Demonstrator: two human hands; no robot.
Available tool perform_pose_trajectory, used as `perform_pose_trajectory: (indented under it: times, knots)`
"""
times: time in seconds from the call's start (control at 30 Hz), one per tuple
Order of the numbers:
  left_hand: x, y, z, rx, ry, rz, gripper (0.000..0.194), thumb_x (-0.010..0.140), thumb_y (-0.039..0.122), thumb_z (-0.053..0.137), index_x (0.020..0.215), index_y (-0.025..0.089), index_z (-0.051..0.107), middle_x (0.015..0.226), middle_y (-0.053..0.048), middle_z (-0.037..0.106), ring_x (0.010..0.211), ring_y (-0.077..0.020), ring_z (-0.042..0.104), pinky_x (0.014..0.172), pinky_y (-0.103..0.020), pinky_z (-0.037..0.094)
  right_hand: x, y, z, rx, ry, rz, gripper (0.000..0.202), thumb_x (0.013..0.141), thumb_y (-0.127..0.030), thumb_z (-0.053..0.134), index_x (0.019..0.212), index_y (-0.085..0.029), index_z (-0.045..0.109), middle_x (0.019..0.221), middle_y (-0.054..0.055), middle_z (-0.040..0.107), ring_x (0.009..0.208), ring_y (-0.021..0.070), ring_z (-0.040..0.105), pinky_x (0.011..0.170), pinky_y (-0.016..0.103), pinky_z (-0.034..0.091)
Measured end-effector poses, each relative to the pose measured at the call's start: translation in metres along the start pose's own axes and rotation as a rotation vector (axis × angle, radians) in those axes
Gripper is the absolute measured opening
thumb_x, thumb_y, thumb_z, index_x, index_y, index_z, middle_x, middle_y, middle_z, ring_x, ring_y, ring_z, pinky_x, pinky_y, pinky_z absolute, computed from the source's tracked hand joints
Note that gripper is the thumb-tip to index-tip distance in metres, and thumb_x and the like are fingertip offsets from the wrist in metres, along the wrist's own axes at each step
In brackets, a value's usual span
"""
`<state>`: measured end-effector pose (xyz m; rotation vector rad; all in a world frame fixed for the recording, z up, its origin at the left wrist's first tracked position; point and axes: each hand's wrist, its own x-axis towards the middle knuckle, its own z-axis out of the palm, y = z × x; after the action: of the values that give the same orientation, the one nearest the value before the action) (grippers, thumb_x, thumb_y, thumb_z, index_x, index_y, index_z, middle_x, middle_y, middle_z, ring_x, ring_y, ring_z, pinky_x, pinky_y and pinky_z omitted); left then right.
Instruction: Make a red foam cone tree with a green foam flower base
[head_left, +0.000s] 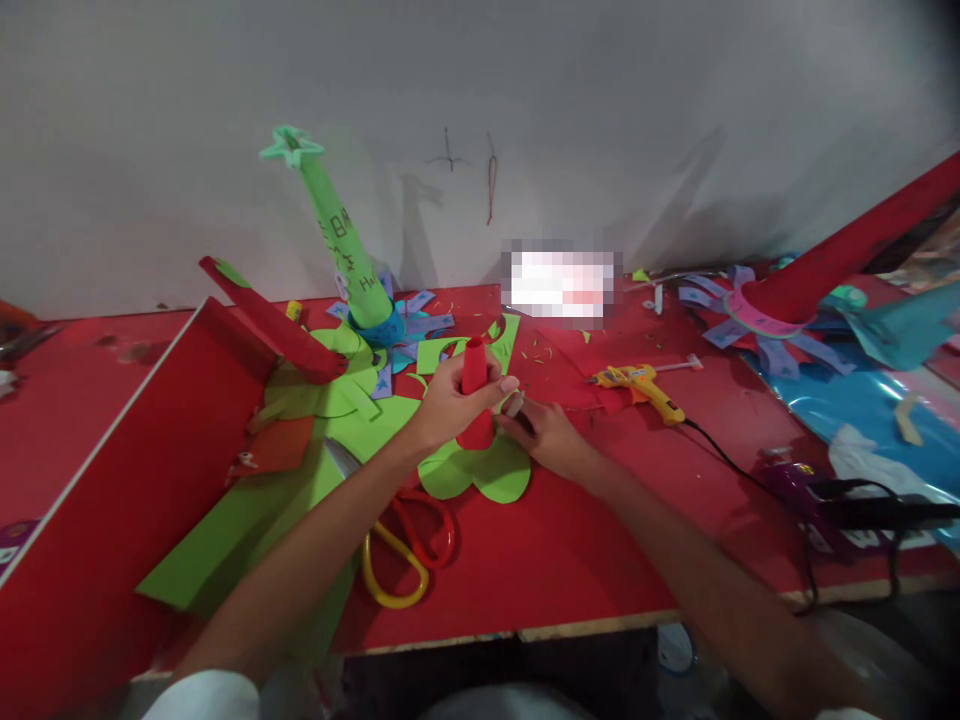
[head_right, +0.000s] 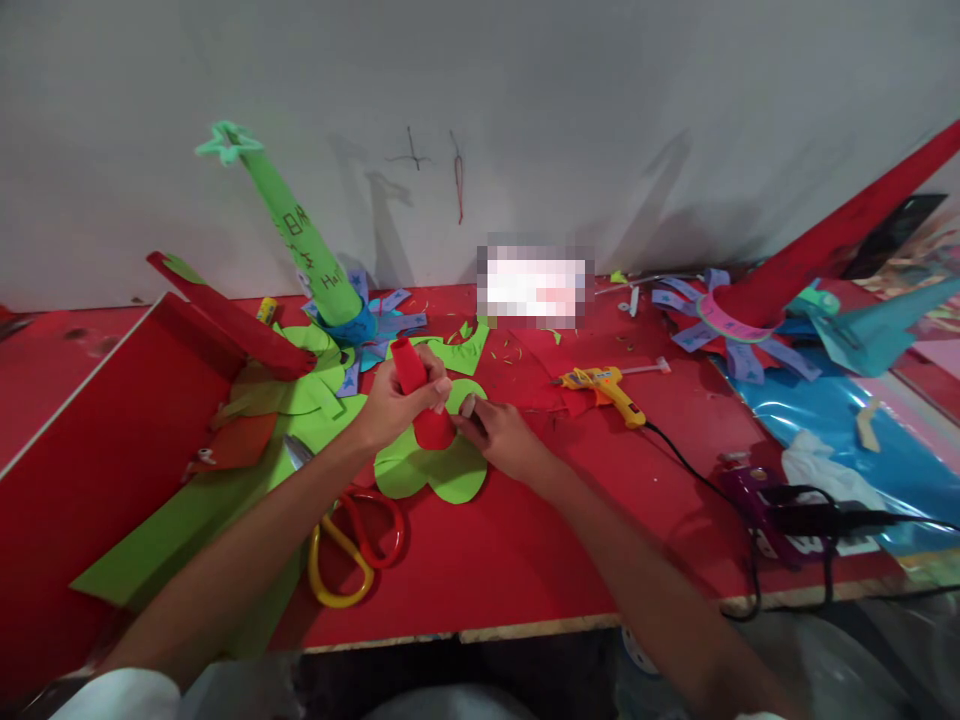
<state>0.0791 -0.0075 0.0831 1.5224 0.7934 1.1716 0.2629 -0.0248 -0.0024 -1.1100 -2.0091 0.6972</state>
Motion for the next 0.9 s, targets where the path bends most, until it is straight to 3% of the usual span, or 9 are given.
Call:
perform_pose_trajectory:
  times: [0.4, 0.73, 0.9]
  knots:
    - [0.000, -0.002, 0.001, 0.031, 0.012, 0.007, 0.051, 0.081, 0.060, 0.081, 0.071, 0.020, 0.053, 0.062, 0.003, 0.054, 0.057, -0.0098, 0.051, 0.056, -0.026, 0.043, -0.002, -0.003, 0.002, -0.020, -0.003, -0.018, 0.028, 0.106, -0.040, 0.053, 0.085, -0.022, 0.059, 0.075, 0.005, 0.071, 0.064, 0.0183, 0.066, 0.064, 0.028, 0.044]
    - [0.000, -0.002, 0.002, -0.007, 0.005, 0.011, 0.047, 0.082, 0.055, 0.082, 0.071, 0.020, 0.052, 0.061, 0.004, 0.052, 0.055, -0.0100, 0.050, 0.054, -0.026, 0.044, 0.000, -0.001, 0.005, 0.027, 0.010, 0.014, 0.034, 0.105, -0.045, 0.055, 0.082, -0.022, 0.060, 0.071, 0.004, 0.069, 0.060, 0.0164, 0.061, 0.060, 0.028, 0.042]
    - [-0.003, -0.012, 0.007, 0.061, 0.090, 0.074, 0.036, 0.081, 0.044, 0.085, 0.082, 0.021, 0.057, 0.076, 0.002, 0.059, 0.069, -0.0126, 0.057, 0.066, -0.028, 0.050, 0.001, 0.000, 0.007, 0.023, 0.025, 0.023, 0.039, 0.104, -0.051, 0.056, 0.079, -0.022, 0.061, 0.069, 0.003, 0.068, 0.059, 0.0164, 0.060, 0.060, 0.028, 0.042]
